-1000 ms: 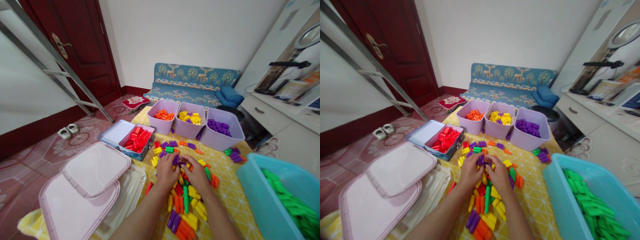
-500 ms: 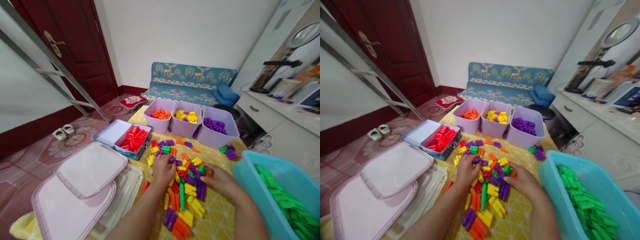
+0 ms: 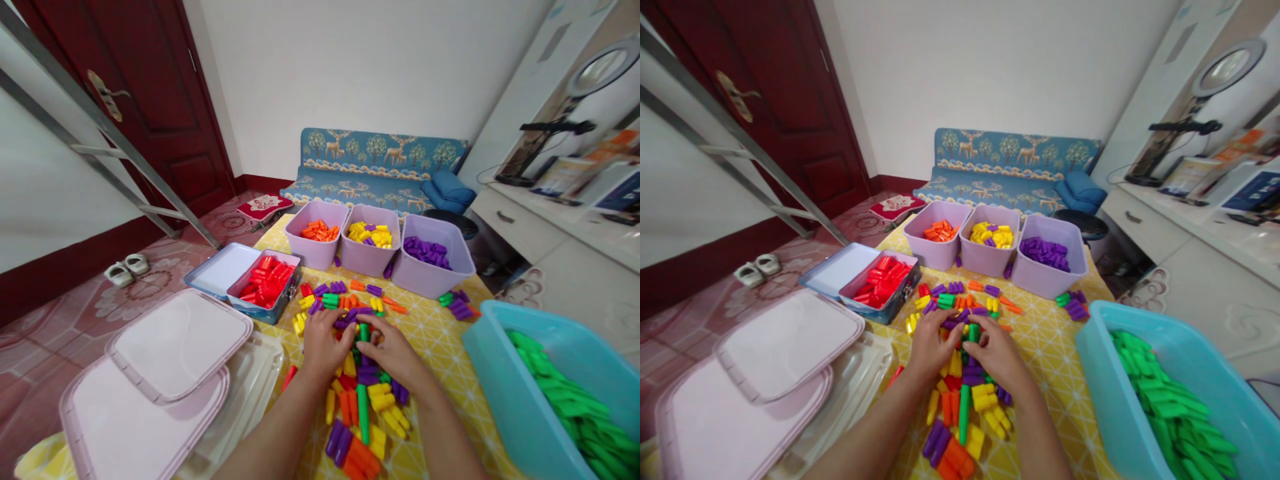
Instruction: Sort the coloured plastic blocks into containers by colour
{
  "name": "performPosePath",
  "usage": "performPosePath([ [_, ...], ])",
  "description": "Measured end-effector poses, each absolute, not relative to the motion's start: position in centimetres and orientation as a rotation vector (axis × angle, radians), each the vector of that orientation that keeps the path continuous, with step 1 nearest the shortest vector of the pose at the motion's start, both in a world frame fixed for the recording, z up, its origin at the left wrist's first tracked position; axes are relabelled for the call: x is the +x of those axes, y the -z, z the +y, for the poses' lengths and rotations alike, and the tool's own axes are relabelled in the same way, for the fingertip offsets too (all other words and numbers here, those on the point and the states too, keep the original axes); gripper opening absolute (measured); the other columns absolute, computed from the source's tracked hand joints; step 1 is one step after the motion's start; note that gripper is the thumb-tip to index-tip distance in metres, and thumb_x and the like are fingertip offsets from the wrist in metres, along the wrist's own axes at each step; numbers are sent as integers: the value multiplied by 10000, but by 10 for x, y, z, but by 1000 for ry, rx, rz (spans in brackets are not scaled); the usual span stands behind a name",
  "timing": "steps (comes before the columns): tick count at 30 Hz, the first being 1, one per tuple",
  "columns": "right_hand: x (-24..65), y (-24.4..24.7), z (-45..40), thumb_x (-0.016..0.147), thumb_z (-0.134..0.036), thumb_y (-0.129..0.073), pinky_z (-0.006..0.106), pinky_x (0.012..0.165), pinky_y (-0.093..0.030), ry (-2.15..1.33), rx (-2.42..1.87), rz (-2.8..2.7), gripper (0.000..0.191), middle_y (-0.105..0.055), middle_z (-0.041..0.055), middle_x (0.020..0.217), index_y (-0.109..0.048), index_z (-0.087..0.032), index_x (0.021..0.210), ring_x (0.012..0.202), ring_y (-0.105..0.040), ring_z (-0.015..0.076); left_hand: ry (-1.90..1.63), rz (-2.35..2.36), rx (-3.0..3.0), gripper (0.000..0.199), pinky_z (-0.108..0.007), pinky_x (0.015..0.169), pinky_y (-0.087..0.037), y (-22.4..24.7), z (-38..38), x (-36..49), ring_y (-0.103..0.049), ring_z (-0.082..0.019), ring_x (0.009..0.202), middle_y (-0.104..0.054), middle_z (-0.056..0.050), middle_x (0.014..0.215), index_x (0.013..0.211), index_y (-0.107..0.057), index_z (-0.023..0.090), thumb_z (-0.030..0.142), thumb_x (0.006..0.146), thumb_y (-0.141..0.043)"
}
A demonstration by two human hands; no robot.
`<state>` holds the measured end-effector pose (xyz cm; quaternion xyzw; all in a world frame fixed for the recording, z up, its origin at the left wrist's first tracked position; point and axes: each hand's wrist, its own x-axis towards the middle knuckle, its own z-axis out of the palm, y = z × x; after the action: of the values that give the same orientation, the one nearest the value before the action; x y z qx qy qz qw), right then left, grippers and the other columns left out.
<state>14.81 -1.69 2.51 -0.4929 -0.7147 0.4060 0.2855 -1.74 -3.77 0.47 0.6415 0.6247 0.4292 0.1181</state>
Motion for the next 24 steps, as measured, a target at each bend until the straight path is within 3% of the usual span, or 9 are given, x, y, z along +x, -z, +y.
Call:
performPosePath([
  [3,142,-29,-16,781,-326,-619,287,602,-486,-1176,-1253,-1848,366,-685,51,906,-662,-187,1116,682,-593,163,-1358,1928,1836,198,-382,868,-425,-3,-36,-20,-592,-229,970,-693,-32,970,994,-682,244,220,808,-617],
  [6,143,-23,-9,856,-311,-515,371,825,-511,-900,-1228,-1863,285,-684,89,1063,-693,-192,1044,975,-620,226,-1428,1986,1831,196,-400,882,-404,-2,-35,-21,-569,-234,1007,-679,-25,994,978,-687,264,191,812,-613],
  [8,147,-14,-4,870,-238,-471,438,1012,-416,-600,-1219,-1942,324,-622,83,1253,-673,-212,1121,1180,-527,243,-1432,1950,1860,188,-396,886,-400,-1,-35,-21,-568,-223,999,-677,-21,993,956,-691,265,171,829,-590],
  [10,149,-4,0,866,-170,-443,473,1083,-344,-385,-1245,-2048,426,-574,66,1342,-604,-226,1256,1249,-463,247,-1445,1902,1886,200,-391,897,-398,-3,-36,-21,-564,-213,998,-677,-21,1003,955,-689,258,152,843,-561],
  [16,148,0,-2,824,-66,-432,418,1019,-420,-258,-1401,-2258,471,-655,81,1194,-636,-207,1225,1127,-530,252,-1336,1584,2136,196,-405,966,-370,-15,-44,-16,-546,-211,1026,-680,-32,1040,1010,-683,249,259,862,-555],
  [20,148,-8,-4,828,-114,-450,413,964,-456,-345,-1496,-2247,424,-660,128,1149,-639,-143,1207,1082,-579,273,-1086,1505,2267,269,-459,986,-344,-18,-47,-12,-519,-264,1064,-673,-30,1067,1002,-706,289,407,764,-665],
  [24,152,-10,-3,856,-166,-406,399,928,-477,-509,-1507,-2132,406,-679,121,1147,-636,-151,1191,1044,-631,256,-1037,1582,2253,411,-461,982,-350,-15,-46,-12,-486,-285,1137,-612,-29,1231,1116,-667,317,330,706,-692],
])
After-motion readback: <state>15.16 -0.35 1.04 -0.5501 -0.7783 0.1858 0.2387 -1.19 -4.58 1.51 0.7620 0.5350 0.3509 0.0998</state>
